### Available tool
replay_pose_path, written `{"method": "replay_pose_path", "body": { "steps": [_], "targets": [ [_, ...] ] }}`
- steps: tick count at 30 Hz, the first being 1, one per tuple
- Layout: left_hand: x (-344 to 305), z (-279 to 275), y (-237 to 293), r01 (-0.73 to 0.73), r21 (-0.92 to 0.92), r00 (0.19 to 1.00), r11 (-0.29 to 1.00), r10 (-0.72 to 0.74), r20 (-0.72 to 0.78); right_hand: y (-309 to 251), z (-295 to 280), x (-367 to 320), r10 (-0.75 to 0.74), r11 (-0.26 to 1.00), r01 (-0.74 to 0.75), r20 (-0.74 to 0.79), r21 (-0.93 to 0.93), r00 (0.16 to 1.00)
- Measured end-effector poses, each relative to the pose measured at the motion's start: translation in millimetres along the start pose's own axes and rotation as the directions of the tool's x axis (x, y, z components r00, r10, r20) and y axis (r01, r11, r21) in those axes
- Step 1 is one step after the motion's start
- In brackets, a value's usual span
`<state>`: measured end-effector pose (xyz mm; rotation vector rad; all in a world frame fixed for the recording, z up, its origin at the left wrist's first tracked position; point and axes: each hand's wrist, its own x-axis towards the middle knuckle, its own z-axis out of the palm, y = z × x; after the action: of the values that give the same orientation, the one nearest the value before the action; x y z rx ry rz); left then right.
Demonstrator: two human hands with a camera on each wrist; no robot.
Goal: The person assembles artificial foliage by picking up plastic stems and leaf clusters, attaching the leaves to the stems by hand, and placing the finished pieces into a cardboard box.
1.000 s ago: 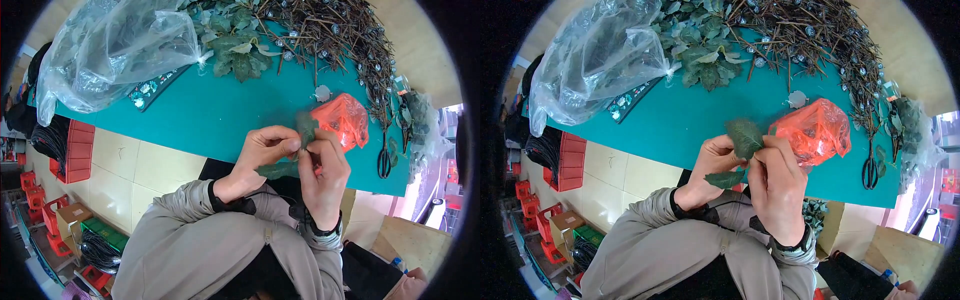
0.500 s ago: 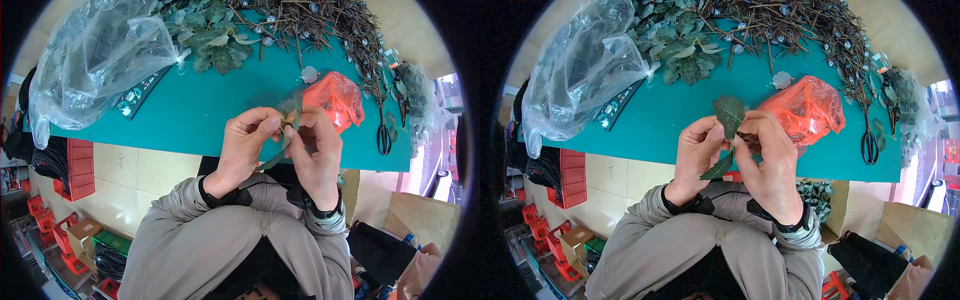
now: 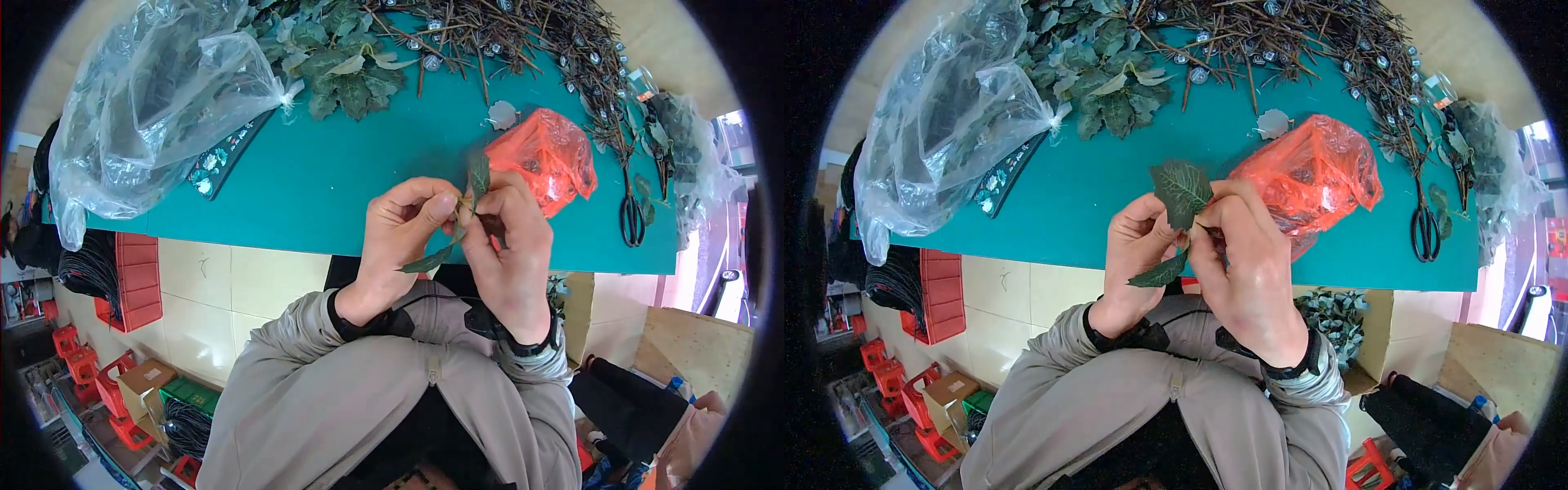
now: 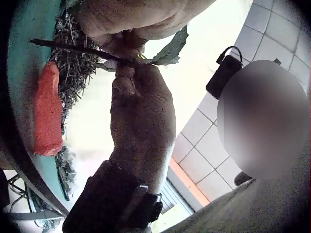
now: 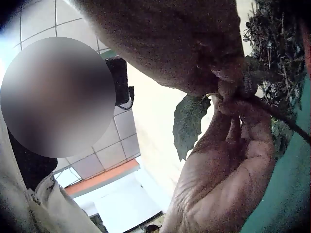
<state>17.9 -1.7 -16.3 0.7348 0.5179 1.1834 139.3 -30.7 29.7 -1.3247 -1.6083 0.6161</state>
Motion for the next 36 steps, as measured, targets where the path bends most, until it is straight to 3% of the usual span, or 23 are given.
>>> {"method": "replay_pose_path", "body": {
  "steps": [11,15,18,22,26,36],
  "targets": [
    [1,-7,-6,-0.034,-0.021,0.999,0.999,0.034,0.0,4,5,4,-0.06,0.997,0.059,-0.013,-0.046,0.998],
    [5,-4,1,-0.013,-0.039,1.0,0.999,0.013,-0.003,7,2,7,-0.011,0.996,0.012,-0.008,0.086,1.0],
    [6,-4,3,0.001,-0.038,1.0,0.999,-0.002,-0.031,3,0,6,0.139,0.983,-0.135,-0.023,0.127,0.99],
    [6,-8,3,0.007,0.099,0.999,0.995,-0.01,0.036,5,3,4,0.182,0.972,-0.173,-0.044,0.161,0.982],
    [5,-7,7,0.015,0.165,0.998,0.986,-0.025,0.056,11,0,4,0.034,0.999,-0.033,-0.041,0.023,0.999],
    [11,-13,9,0.008,0.24,0.99,0.971,-0.043,0.137,7,-3,5,0.042,0.995,-0.041,-0.017,0.087,0.999]
  ]
}}
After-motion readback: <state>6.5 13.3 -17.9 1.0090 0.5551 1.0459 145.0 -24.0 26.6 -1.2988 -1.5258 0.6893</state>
